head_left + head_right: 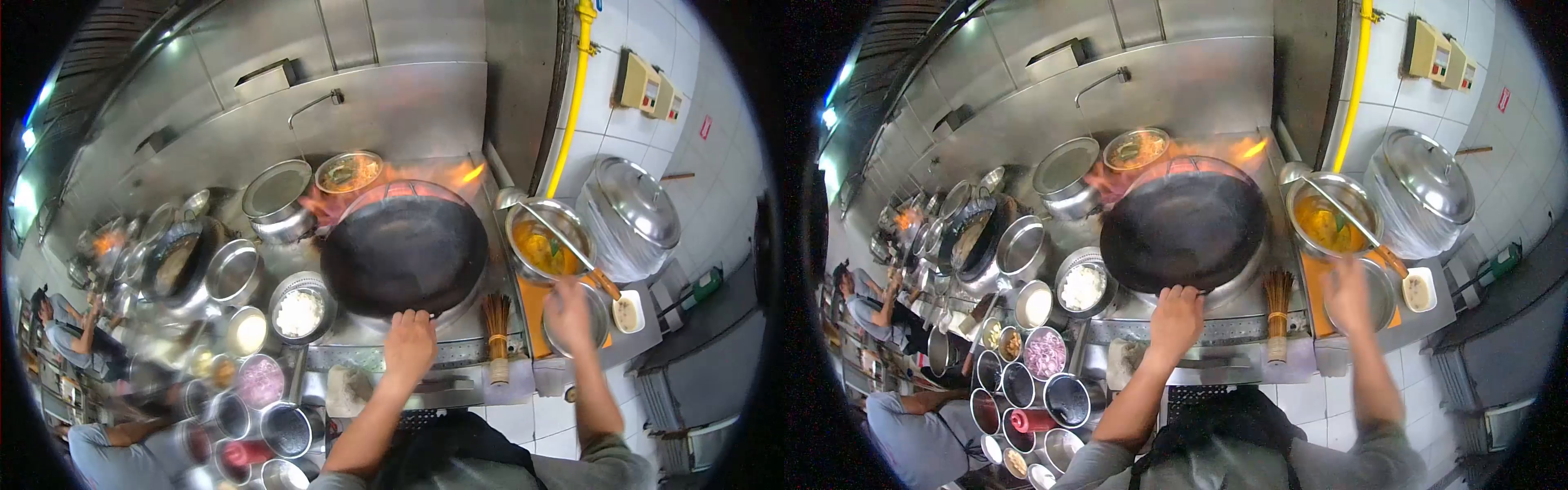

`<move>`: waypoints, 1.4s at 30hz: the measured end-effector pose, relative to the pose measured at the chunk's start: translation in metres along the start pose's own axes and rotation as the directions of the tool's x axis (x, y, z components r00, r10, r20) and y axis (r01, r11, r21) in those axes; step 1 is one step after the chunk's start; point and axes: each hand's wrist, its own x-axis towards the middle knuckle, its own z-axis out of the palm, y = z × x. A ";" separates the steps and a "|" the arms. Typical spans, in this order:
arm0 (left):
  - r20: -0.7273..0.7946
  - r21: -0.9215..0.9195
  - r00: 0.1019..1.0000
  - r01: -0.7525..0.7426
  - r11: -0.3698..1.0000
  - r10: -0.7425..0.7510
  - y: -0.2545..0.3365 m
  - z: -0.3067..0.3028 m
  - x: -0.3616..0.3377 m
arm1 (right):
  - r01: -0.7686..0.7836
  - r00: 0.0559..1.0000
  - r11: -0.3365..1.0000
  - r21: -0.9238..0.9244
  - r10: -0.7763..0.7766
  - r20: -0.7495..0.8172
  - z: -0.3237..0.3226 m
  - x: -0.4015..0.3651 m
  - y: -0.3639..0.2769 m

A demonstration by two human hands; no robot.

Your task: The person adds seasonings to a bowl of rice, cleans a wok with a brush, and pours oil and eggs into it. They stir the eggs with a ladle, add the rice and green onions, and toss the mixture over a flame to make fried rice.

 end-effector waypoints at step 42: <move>-0.107 0.044 0.994 0.038 0.998 -0.033 -0.029 0.071 0.016 | -0.725 0.683 0.582 0.368 0.542 0.490 -0.050 -0.003 0.039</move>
